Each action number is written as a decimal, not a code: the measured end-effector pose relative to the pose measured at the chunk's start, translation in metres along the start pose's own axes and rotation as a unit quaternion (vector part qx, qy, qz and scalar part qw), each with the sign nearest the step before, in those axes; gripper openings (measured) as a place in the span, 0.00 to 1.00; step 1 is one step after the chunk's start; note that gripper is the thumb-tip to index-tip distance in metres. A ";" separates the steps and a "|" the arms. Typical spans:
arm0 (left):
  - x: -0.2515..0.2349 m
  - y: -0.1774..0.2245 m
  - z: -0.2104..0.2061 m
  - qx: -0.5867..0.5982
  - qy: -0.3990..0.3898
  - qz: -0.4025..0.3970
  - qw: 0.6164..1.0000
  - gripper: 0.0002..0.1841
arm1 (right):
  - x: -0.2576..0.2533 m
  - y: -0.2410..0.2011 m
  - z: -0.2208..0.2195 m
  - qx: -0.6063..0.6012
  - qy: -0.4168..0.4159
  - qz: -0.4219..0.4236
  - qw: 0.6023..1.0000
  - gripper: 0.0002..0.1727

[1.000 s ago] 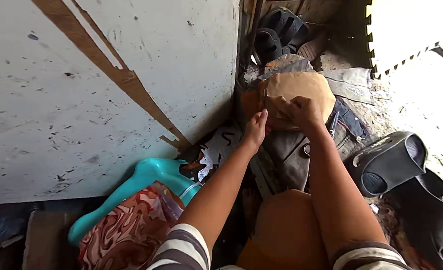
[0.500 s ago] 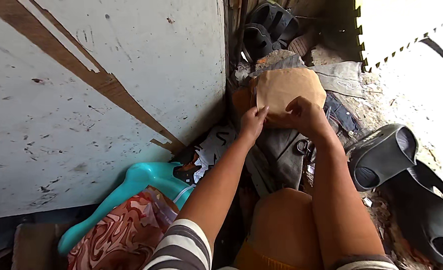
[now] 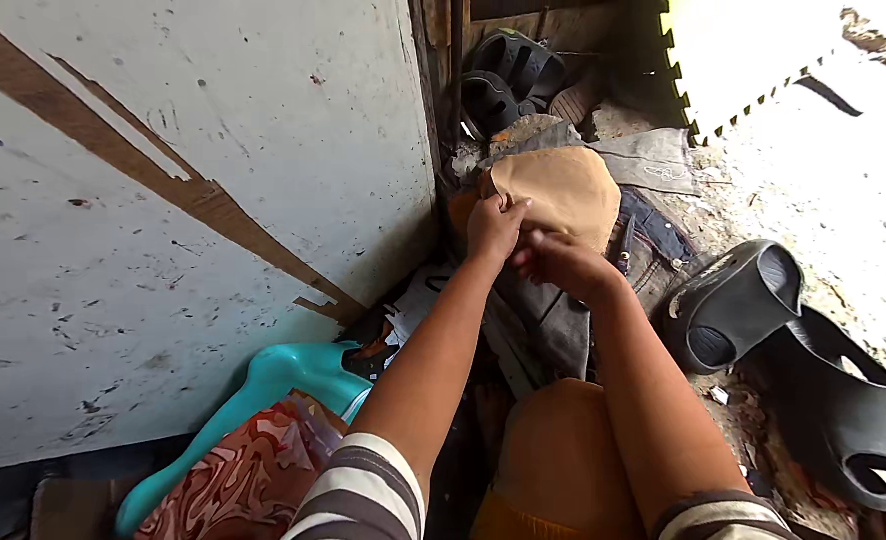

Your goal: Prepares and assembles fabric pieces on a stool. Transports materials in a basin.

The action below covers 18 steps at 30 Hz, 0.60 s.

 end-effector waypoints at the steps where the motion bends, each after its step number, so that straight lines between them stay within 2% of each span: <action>1: -0.002 0.005 0.002 0.013 0.008 -0.008 1.000 0.21 | 0.002 -0.004 0.005 -0.089 0.015 0.017 0.996 0.34; 3: -0.003 0.015 0.006 0.031 0.013 -0.015 0.999 0.21 | 0.005 -0.015 0.019 -0.272 0.080 0.053 0.958 0.46; 4: -0.003 0.017 0.007 0.039 0.014 -0.015 0.999 0.21 | 0.007 -0.020 0.028 -0.353 0.119 0.073 0.925 0.46; 6: 0.002 0.018 0.007 0.050 0.013 -0.015 0.999 0.20 | 0.006 -0.020 0.045 -0.440 0.180 0.096 0.875 0.39; 8: 0.008 0.011 0.003 0.055 0.001 -0.006 0.998 0.20 | 0.002 -0.014 0.057 -0.450 0.245 0.095 0.854 0.29; 10: 0.017 0.000 0.001 0.060 -0.006 0.019 0.998 0.20 | -0.002 -0.014 0.057 -0.411 0.305 0.082 0.855 0.26; 13: 0.032 -0.009 0.006 0.097 0.006 0.039 0.994 0.22 | 0.000 -0.027 0.048 -0.308 0.334 0.113 0.884 0.37; 15: 0.048 -0.009 0.015 0.181 0.019 0.052 0.982 0.26 | 0.006 -0.040 0.037 -0.248 0.306 0.151 0.907 0.38; 18: 0.091 -0.003 0.043 0.305 0.014 0.074 0.949 0.28 | 0.021 -0.065 -0.008 -0.204 0.225 0.192 0.933 0.27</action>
Point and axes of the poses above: each hand's wrist, its own x-axis away from the middle knuckle, its own z-axis out of the back of the hand, y = z × x, the point moved 7 cm from there along -x, towards the middle knuckle, and after that the axes turned 8 degrees about -z, right-handed, at the moved point
